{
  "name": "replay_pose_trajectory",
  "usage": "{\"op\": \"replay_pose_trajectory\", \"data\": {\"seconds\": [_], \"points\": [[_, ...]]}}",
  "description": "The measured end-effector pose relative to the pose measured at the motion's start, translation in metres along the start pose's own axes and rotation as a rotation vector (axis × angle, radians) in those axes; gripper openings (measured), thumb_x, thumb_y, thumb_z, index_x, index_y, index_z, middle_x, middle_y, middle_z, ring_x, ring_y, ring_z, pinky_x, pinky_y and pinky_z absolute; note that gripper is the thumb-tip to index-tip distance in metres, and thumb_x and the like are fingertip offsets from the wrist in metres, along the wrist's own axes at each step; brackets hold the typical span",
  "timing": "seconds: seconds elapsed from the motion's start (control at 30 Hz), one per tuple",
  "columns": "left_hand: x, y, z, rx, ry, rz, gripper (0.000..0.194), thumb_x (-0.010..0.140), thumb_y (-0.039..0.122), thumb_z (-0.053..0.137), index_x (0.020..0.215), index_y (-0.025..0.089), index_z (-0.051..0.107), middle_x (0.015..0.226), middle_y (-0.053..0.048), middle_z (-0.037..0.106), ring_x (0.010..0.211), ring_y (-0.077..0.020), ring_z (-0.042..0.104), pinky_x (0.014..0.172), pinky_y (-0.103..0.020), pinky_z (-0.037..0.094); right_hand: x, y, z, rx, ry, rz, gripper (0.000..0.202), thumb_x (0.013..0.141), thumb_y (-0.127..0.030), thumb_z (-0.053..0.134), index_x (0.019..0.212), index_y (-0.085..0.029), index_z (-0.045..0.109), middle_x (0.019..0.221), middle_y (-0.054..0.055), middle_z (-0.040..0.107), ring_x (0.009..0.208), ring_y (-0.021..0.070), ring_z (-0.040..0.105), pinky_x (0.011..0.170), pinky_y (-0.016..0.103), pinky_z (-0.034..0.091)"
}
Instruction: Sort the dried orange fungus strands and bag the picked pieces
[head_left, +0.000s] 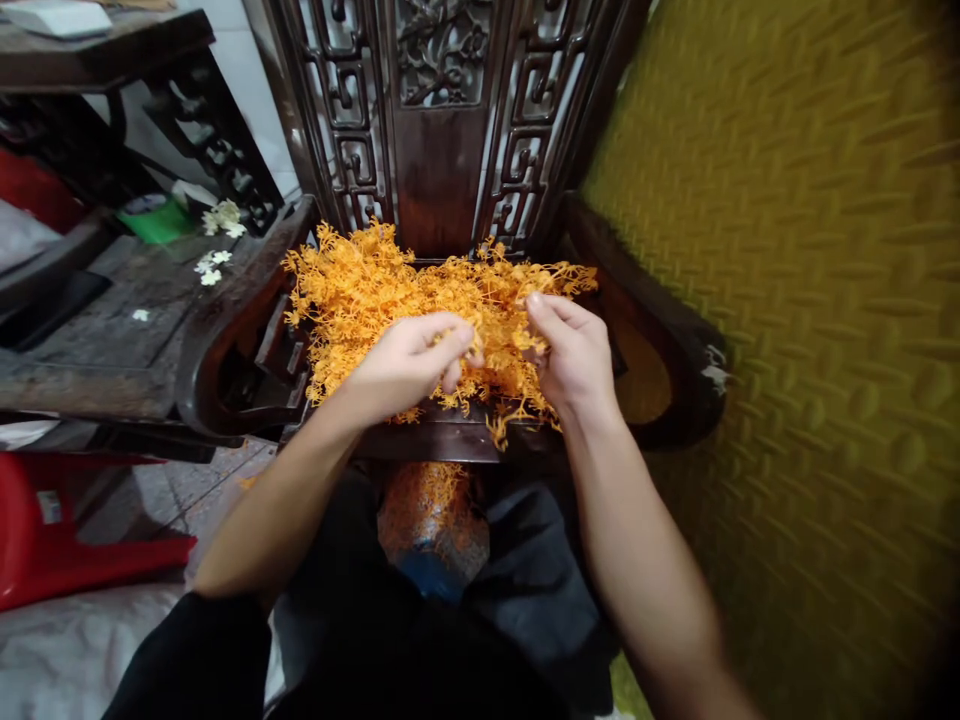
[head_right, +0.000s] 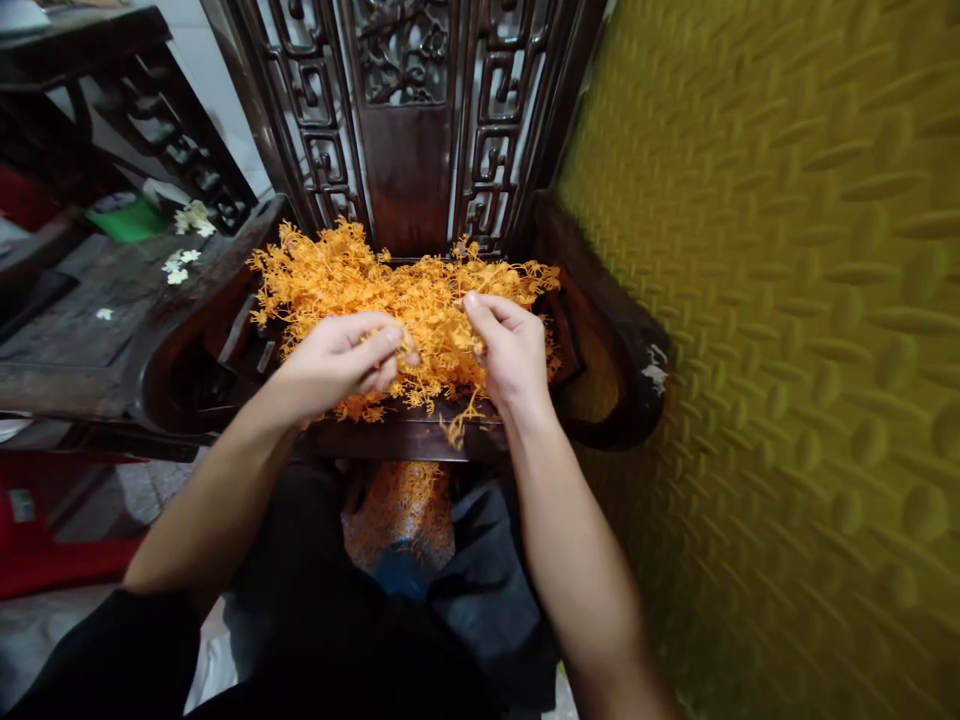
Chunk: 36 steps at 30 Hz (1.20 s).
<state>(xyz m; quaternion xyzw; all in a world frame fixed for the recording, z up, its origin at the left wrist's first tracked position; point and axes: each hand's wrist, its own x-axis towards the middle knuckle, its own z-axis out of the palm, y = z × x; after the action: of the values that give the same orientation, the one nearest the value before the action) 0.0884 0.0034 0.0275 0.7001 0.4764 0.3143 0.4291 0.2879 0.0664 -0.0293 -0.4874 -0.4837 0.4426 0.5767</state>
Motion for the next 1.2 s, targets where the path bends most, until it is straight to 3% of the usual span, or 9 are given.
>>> {"op": "replay_pose_trajectory", "data": {"seconds": [0.1,0.2,0.3,0.43,0.5,0.63,0.77,1.0,1.2], "points": [[0.013,-0.016,-0.009,-0.239,0.076,-0.082,0.037,0.1,0.047,0.047,0.1,0.015,0.067,0.068,-0.005,0.067,0.039,-0.005,0.035,0.04,-0.025,0.023,-0.013,-0.005,0.007,0.053,-0.153,0.063,0.037,0.081,-0.06,0.075,0.089,-0.024,0.076,0.071,0.001,0.059,0.054,0.0109,0.043,0.043,0.026,0.032],[0.017,-0.023,-0.009,-0.338,0.165,-0.108,0.034,0.095,0.035,0.053,0.122,0.015,0.064,0.087,-0.009,0.072,0.045,-0.0056,0.047,0.04,-0.025,0.023,-0.014,-0.008,0.01,0.057,-0.216,0.095,0.041,0.084,-0.064,0.068,0.095,-0.025,0.075,0.086,0.005,0.067,0.062,0.0138,0.051,0.045,0.027,0.035],[0.017,-0.027,-0.007,-0.338,0.197,-0.085,0.044,0.092,0.027,0.051,0.135,0.019,0.06,0.091,-0.006,0.069,0.051,-0.0068,0.049,0.041,-0.025,0.025,-0.014,-0.012,0.009,0.089,-0.277,0.128,0.04,0.087,-0.062,0.064,0.1,-0.025,0.075,0.097,0.007,0.07,0.069,0.0164,0.057,0.05,0.03,0.041],[0.015,-0.03,-0.007,-0.271,0.164,-0.078,0.031,0.095,0.038,0.055,0.116,0.02,0.069,0.069,0.001,0.056,0.049,-0.0072,0.038,0.045,-0.026,0.026,-0.021,-0.019,0.009,0.221,-0.314,0.239,0.029,0.075,-0.046,0.077,0.096,-0.025,0.078,0.095,0.006,0.073,0.068,0.017,0.062,0.051,0.031,0.046],[0.013,-0.028,-0.007,-0.198,0.149,-0.056,0.034,0.094,0.048,0.06,0.107,0.019,0.071,0.062,0.002,0.052,0.051,-0.0084,0.041,0.048,-0.026,0.031,-0.025,-0.02,0.01,0.267,-0.358,0.269,0.029,0.07,-0.04,0.083,0.094,-0.026,0.078,0.091,0.004,0.074,0.065,0.0164,0.062,0.052,0.032,0.047],[0.009,-0.02,-0.005,-0.016,0.125,0.069,0.038,0.096,0.051,0.057,0.097,0.017,0.073,0.084,-0.004,0.069,0.077,-0.0129,0.061,0.07,-0.027,0.048,-0.028,-0.016,0.014,0.298,-0.458,0.263,0.035,0.065,-0.038,0.09,0.096,-0.025,0.077,0.08,0.001,0.072,0.062,0.0146,0.064,0.054,0.03,0.049],[0.006,-0.02,0.0,0.228,0.146,0.122,0.043,0.085,0.053,0.073,0.109,0.017,0.072,0.1,-0.006,0.072,0.086,-0.0169,0.064,0.078,-0.03,0.049,-0.029,-0.009,0.02,0.266,-0.452,0.174,0.036,0.066,-0.036,0.092,0.094,-0.022,0.076,0.081,0.0,0.072,0.065,0.0115,0.063,0.059,0.027,0.052],[0.006,-0.025,0.01,0.458,0.189,0.334,0.019,0.096,0.034,0.065,0.095,0.016,0.073,0.081,-0.002,0.065,0.074,-0.0139,0.057,0.074,-0.028,0.045,-0.03,-0.006,0.025,0.203,-0.355,0.108,0.04,0.063,-0.045,0.093,0.082,-0.02,0.069,0.067,-0.003,0.06,0.056,0.0084,0.05,0.053,0.025,0.042],[0.003,-0.019,0.011,0.496,0.191,0.382,0.022,0.097,0.019,0.055,0.078,0.015,0.066,0.073,-0.001,0.063,0.069,-0.0131,0.054,0.07,-0.029,0.043,-0.033,-0.007,0.027,0.148,-0.259,-0.016,0.037,0.069,-0.048,0.09,0.069,-0.018,0.067,0.058,-0.004,0.053,0.053,0.0076,0.039,0.051,0.025,0.03]]}}
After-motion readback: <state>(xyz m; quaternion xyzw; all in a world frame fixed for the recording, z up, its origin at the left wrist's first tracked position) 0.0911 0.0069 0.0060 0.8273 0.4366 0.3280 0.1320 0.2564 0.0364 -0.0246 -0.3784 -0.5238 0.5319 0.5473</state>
